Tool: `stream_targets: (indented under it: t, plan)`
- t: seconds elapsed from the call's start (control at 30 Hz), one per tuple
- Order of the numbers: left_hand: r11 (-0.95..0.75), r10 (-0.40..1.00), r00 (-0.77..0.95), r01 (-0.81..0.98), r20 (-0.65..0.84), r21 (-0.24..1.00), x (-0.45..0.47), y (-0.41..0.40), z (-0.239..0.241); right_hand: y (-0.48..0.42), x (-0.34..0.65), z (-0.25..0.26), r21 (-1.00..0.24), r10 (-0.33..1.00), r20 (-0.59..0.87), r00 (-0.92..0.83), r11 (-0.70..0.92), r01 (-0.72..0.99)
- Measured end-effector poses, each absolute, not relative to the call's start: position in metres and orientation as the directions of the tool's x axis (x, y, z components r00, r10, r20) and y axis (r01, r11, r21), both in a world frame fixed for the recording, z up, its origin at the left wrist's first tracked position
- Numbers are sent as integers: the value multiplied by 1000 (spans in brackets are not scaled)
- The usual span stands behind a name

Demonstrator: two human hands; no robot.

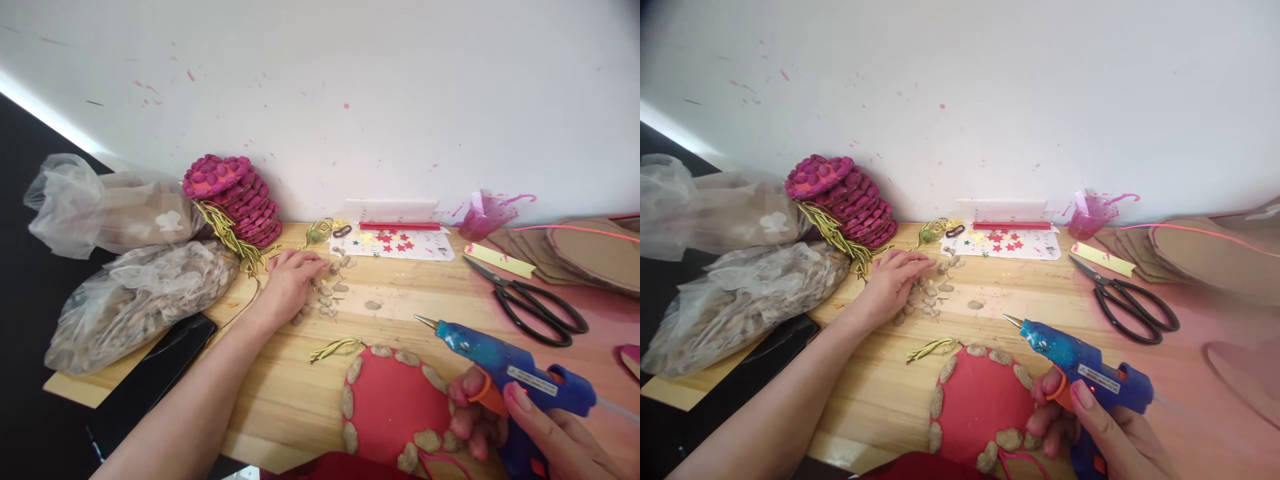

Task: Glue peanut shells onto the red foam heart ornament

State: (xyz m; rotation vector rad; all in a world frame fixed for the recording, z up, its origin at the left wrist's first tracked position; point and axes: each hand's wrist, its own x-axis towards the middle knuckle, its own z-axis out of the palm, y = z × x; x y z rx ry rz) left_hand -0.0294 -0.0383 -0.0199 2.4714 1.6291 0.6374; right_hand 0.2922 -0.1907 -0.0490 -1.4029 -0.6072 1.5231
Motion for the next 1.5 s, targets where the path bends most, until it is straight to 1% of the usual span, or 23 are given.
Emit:
stream_targets:
  t: [0.13, 0.2, 0.3, 0.43, 0.67, 0.93, 1.03, 1.13, 1.2, 1.27, 1.4, 1.5]
  plan:
    - [-504, 855, 442, 831, 270, 235, -25, -38, -31, -185, 284, -38, -847, 847, -509, 155, -462, -263]
    - [-496, 855, 423, 836, 298, 234, -25, -37, -31, -184, 282, -35, -840, 834, -524, 173, -473, -265]
    - [-443, 880, 350, 850, 321, 286, -27, -37, -25, -184, 282, -34, -844, 836, -516, 186, -461, -273]
    - [-410, 903, 316, 836, 293, 363, -26, -38, -18, -186, 284, -37, -856, 846, -501, 185, -451, -254]
    - [-337, 932, 239, 846, 271, 414, -21, -37, -21, -186, 285, -36, -882, 884, -451, 120, -420, -215]
    - [-349, 920, 213, 826, 329, 443, -24, -37, -20, -190, 285, -37, -889, 885, -444, 140, -417, -188]
    - [-335, 925, 174, 792, 337, 511, -30, -35, -18, -191, 285, -39, -893, 893, -430, 129, -400, -206]
    - [-296, 941, 109, 725, 321, 622, -36, -32, -18, -191, 285, -39, -897, 897, -422, 132, -391, -209]
    - [-278, 947, 88, 706, 309, 651, -38, -30, -20, -190, 285, -37, -892, 892, -433, 131, -403, -206]
    - [-275, 947, 98, 739, 306, 615, -38, -29, -22, -190, 285, -36, -884, 885, -448, 125, -419, -207]
    - [-283, 942, 144, 825, 302, 489, -35, -27, -26, -190, 287, -37, -877, 883, -455, 115, -422, -229]
    - [-263, 933, 113, 863, 343, 432, -33, -28, -27, -190, 287, -39, -872, 881, -459, 113, -424, -244]
